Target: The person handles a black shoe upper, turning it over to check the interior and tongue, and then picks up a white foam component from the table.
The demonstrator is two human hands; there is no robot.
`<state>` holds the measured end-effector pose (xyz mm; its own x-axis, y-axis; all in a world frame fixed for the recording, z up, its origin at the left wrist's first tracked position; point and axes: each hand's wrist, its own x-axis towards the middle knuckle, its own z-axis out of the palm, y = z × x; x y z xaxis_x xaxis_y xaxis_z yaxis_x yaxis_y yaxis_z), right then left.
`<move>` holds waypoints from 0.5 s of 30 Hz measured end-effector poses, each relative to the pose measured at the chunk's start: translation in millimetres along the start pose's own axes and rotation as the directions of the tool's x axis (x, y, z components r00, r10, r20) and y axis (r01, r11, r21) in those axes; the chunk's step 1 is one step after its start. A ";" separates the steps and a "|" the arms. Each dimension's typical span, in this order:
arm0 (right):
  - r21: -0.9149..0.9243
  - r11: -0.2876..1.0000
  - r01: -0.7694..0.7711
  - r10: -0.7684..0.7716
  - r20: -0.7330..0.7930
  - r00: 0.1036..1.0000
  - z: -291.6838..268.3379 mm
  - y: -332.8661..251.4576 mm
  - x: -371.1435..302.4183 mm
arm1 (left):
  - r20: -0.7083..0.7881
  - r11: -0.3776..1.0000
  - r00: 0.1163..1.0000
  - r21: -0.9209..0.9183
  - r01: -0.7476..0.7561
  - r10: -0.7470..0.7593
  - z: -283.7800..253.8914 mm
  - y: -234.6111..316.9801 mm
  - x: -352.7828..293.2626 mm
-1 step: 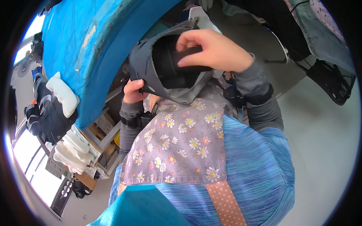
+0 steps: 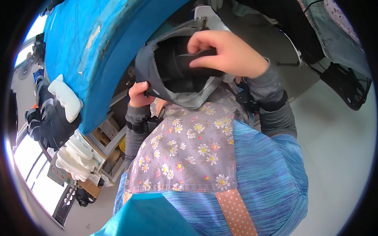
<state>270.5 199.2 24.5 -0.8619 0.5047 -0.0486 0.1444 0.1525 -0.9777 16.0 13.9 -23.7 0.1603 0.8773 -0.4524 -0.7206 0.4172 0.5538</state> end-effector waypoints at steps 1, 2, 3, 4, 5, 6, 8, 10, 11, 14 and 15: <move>-0.123 0.991 0.055 -0.077 -0.188 0.979 -3.0 3.6 -6.6 | 0.097 0.990 0.994 -0.139 -0.030 0.044 -2.9 -2.3 2.7; -0.253 0.964 0.085 -0.174 -0.357 0.918 -3.8 8.1 -11.6 | 0.192 0.959 0.977 -0.283 -0.032 0.089 -5.8 -4.7 4.9; -0.199 0.980 0.022 -0.134 -0.570 0.811 -2.7 12.9 -12.1 | 0.284 0.911 0.949 -0.413 -0.005 0.134 -9.1 -6.5 6.8; -0.210 0.978 0.013 -0.146 -0.634 0.759 -4.6 17.2 -11.5 | 0.304 0.912 0.941 -0.410 -0.014 0.151 -7.7 -6.5 10.1; -0.310 0.950 -0.040 -0.182 -0.651 0.737 -2.4 20.0 -10.4 | 0.323 0.913 0.931 -0.407 -0.024 0.168 -6.3 -6.5 12.6; -0.405 0.909 -0.095 -0.222 -0.664 0.714 -0.9 22.3 -9.2 | 0.342 0.913 0.922 -0.407 -0.031 0.184 -4.8 -6.4 14.5; -0.724 0.689 -0.032 -0.481 -0.489 0.727 -6.4 27.7 -1.3 | 0.328 0.918 0.930 -0.395 -0.025 0.166 -12.9 -8.9 15.2; -0.708 0.706 -0.017 -0.458 -0.475 0.752 -4.7 22.5 -2.6 | 0.327 0.914 0.932 -0.407 -0.012 0.158 -17.1 -11.2 16.3; -0.694 0.720 -0.002 -0.375 -0.391 0.840 -5.2 22.3 -5.2 | 0.289 0.910 0.944 -0.415 -0.024 0.157 -20.7 -12.5 14.4; -0.635 0.768 -0.084 -0.293 -0.465 0.835 -3.1 21.6 -10.1 | 0.208 0.925 0.970 -0.378 -0.043 0.130 -12.1 -15.3 13.0; -0.665 0.735 -0.134 -0.353 -0.543 0.762 -7.3 28.9 -9.2 | 0.160 0.942 0.981 -0.333 -0.050 0.108 -6.4 -16.4 13.5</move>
<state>286.1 205.1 -1.8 -0.4435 0.7921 0.4193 0.5445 0.6097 -0.5760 25.7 17.4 -43.4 0.1874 0.9439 -0.2718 -0.9110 0.2705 0.3113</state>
